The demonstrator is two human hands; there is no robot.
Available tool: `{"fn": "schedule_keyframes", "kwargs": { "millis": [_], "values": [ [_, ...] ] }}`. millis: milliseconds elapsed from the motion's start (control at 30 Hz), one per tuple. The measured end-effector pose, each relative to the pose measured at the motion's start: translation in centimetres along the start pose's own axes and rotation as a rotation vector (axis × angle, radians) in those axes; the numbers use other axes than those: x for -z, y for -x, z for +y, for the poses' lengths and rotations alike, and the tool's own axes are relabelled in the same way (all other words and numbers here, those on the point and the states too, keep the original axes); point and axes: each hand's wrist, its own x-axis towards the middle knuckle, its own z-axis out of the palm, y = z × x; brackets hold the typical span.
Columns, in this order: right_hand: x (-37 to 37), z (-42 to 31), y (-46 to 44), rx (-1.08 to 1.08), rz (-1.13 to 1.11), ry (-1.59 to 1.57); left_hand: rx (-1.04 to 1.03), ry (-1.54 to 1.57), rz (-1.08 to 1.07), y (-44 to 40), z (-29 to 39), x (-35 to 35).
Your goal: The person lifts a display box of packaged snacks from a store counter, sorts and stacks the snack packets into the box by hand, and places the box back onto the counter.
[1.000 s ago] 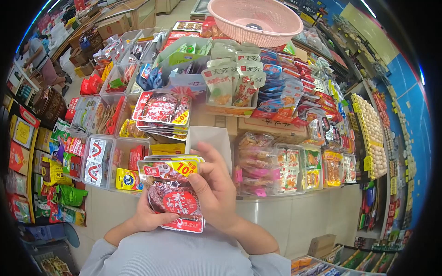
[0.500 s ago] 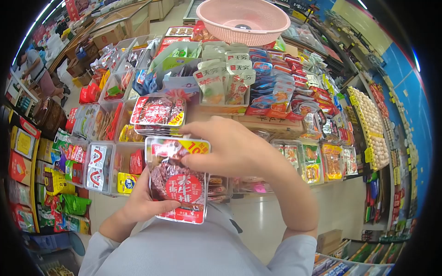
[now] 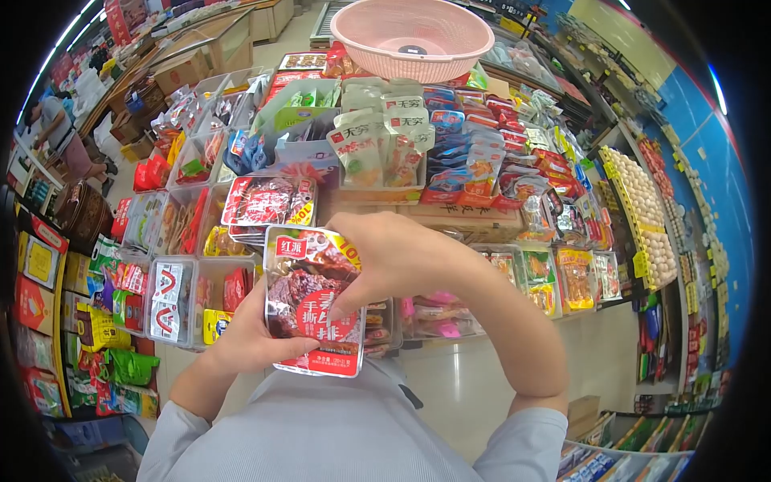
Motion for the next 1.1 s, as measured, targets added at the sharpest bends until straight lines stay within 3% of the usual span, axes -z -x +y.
{"fn": "schedule_keyframes", "kwargs": {
  "millis": [133,233,333,567,667,767,867,1000,1100],
  "values": [
    [-0.5,1.1,-0.4,0.091,0.012,-0.021,-0.061,-0.156,0.002,0.1,-0.9,0.3],
    [-1.4,2.1,-0.3,0.215,0.069,-0.294,-0.090,-0.260,0.003,0.1,-0.5,0.5],
    [-0.9,1.7,-0.1,0.224,-0.014,-0.320,-0.113,-0.300,-0.014,-0.2,-0.5,0.9],
    [0.6,0.1,1.4,0.264,0.382,0.012,-0.357,-0.585,0.045,-4.9,-0.2,2.7],
    [-0.6,2.8,0.7,0.381,0.536,0.191,-0.506,-0.785,0.063,-7.8,-1.3,2.9],
    [-1.8,4.1,1.1,0.420,0.505,0.227,-0.572,-0.862,0.027,-9.3,-3.5,2.6],
    [-5.1,8.1,0.9,0.539,0.566,0.335,-0.870,-1.052,0.016,-10.0,-8.0,3.9],
    [-7.3,9.1,0.9,0.622,0.602,0.430,-0.810,-1.090,-0.122,-9.8,-7.8,4.5],
    [-8.0,9.5,0.9,0.623,0.591,0.459,-0.574,-1.084,-0.283,-9.4,-6.0,4.7]
  ]
}}
